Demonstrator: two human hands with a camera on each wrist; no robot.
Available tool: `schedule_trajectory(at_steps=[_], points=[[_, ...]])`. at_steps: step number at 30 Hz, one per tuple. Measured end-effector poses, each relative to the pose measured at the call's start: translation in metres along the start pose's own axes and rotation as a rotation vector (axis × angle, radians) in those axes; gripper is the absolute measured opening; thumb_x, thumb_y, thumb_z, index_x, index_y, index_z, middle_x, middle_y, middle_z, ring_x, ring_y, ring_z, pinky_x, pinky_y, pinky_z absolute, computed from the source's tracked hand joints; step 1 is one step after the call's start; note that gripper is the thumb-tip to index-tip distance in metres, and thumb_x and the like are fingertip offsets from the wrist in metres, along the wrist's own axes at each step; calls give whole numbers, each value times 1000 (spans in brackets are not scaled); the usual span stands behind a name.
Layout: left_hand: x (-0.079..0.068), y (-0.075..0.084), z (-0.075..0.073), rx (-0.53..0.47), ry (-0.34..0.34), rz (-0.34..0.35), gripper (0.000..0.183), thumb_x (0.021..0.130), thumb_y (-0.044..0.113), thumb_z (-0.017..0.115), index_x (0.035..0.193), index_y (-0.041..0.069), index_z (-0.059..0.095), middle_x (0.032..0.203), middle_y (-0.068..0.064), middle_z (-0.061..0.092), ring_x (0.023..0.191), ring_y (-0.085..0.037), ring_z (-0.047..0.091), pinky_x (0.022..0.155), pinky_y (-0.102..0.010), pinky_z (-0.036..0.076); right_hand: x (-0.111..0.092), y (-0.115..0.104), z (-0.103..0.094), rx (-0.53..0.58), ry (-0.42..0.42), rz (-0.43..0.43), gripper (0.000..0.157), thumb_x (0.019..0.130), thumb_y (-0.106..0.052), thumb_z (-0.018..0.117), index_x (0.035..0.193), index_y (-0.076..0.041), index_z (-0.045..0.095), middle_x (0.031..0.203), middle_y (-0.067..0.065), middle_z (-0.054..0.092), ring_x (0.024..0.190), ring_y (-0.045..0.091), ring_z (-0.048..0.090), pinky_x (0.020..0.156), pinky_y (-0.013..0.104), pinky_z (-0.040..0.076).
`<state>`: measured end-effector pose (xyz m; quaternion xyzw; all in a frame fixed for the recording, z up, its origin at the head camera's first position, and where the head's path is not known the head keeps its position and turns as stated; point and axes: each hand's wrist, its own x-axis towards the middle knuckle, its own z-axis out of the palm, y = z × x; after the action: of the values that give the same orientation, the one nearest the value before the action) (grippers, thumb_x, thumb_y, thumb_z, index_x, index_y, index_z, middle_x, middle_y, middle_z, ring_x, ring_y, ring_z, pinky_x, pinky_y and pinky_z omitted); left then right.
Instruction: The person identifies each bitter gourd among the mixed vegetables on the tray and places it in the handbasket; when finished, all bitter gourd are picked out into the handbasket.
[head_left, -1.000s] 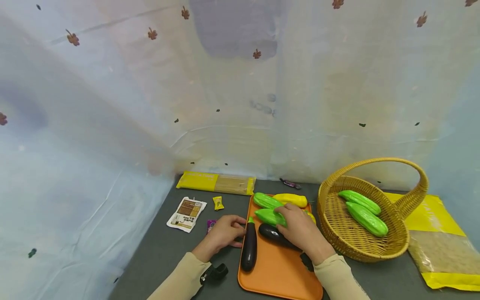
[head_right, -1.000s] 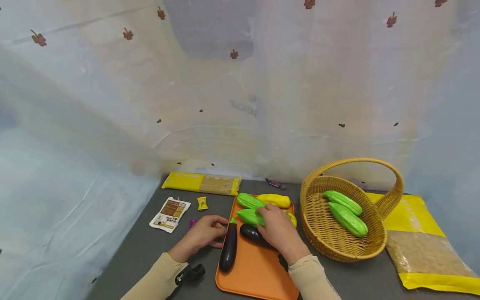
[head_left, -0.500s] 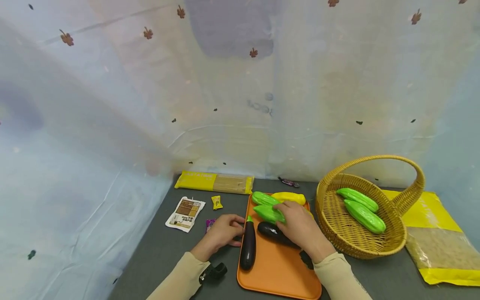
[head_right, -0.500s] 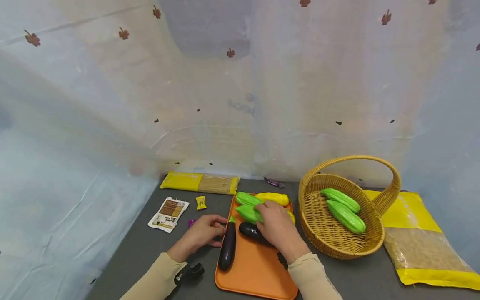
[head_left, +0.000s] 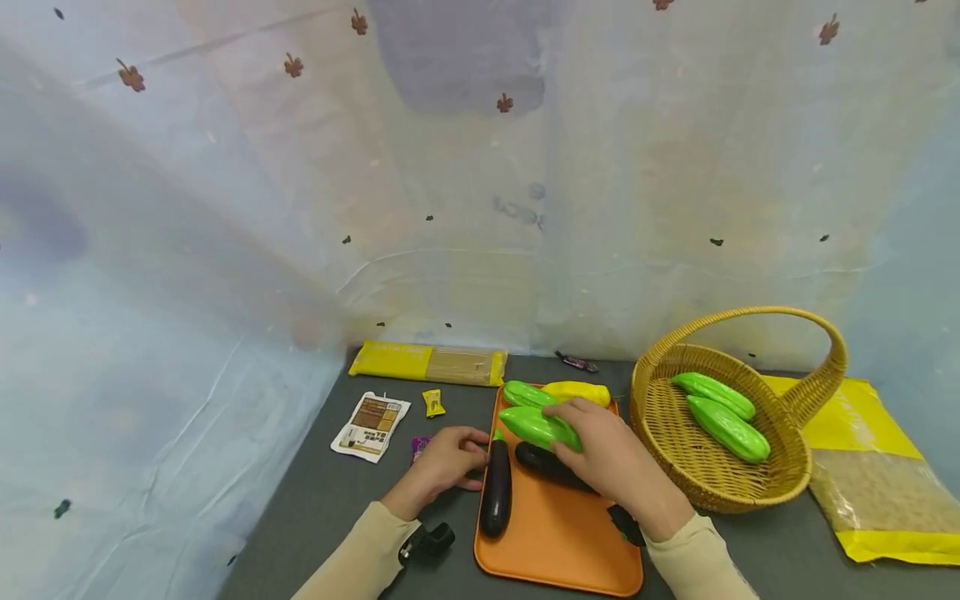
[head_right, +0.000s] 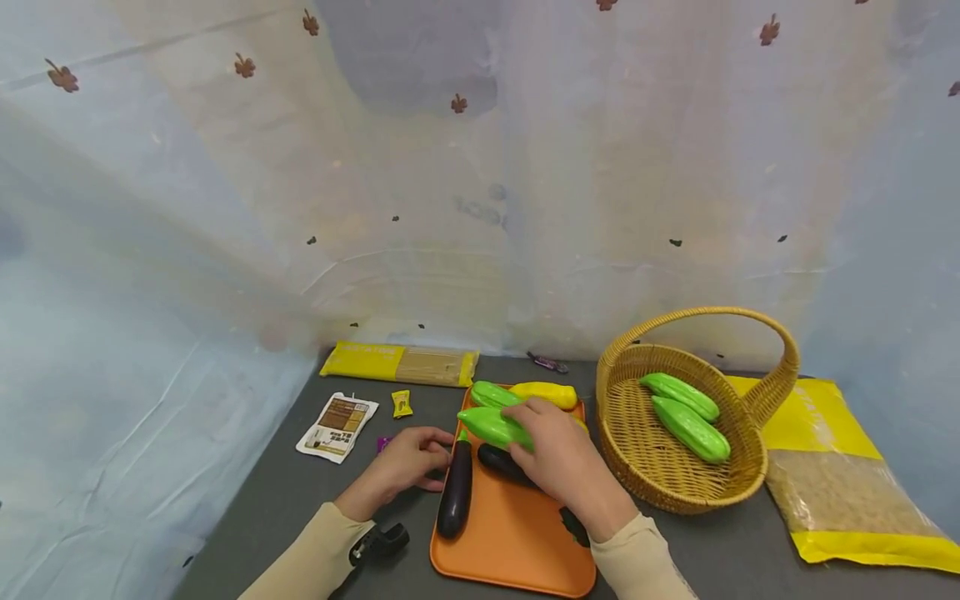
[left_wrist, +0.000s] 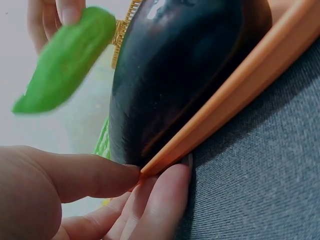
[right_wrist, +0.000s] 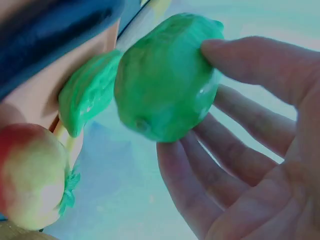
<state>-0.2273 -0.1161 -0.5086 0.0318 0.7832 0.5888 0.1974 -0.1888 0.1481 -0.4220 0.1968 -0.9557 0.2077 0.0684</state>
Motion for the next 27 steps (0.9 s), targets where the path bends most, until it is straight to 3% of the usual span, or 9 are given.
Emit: schedule_trajectory(at_steps=[5, 9, 15, 21, 27], points=[[-1, 0, -4, -6, -4, 1, 38, 90, 5, 69, 127, -1, 62, 96, -13, 67, 80, -19, 69, 64, -38, 66, -27, 4, -18, 2, -19, -53, 47, 87, -32, 80, 131, -28, 64, 123, -9, 65, 106, 10, 65, 86, 35, 59], [-1, -3, -8, 4, -3, 5, 36, 92, 6, 67, 127, 0, 62, 96, -14, 65, 82, -19, 69, 65, -37, 66, -52, 25, -40, -44, 10, -97, 49, 85, -29, 81, 131, -25, 64, 120, -9, 65, 103, 8, 64, 82, 34, 60], [-4, -5, -12, 10, 4, 0, 37, 91, 5, 68, 127, -1, 61, 96, -14, 65, 82, -19, 68, 65, -38, 66, -85, 66, -69, -133, 39, -33, 49, 84, -27, 82, 129, -25, 64, 120, -10, 65, 103, 11, 66, 80, 33, 60], [-2, -4, -10, -3, -1, 11, 40, 90, 5, 69, 128, -2, 61, 95, -13, 65, 82, -18, 69, 65, -39, 66, -100, 109, -87, -145, 77, 27, 45, 83, -21, 82, 126, -18, 67, 117, -2, 68, 96, 17, 67, 71, 34, 59], [2, -2, -2, 17, -19, 13, 37, 91, 7, 66, 127, -1, 61, 96, -13, 65, 83, -19, 67, 66, -38, 66, -105, 143, -83, -117, -17, 125, 41, 86, -22, 79, 125, -13, 68, 119, 8, 68, 98, 25, 68, 74, 42, 60]])
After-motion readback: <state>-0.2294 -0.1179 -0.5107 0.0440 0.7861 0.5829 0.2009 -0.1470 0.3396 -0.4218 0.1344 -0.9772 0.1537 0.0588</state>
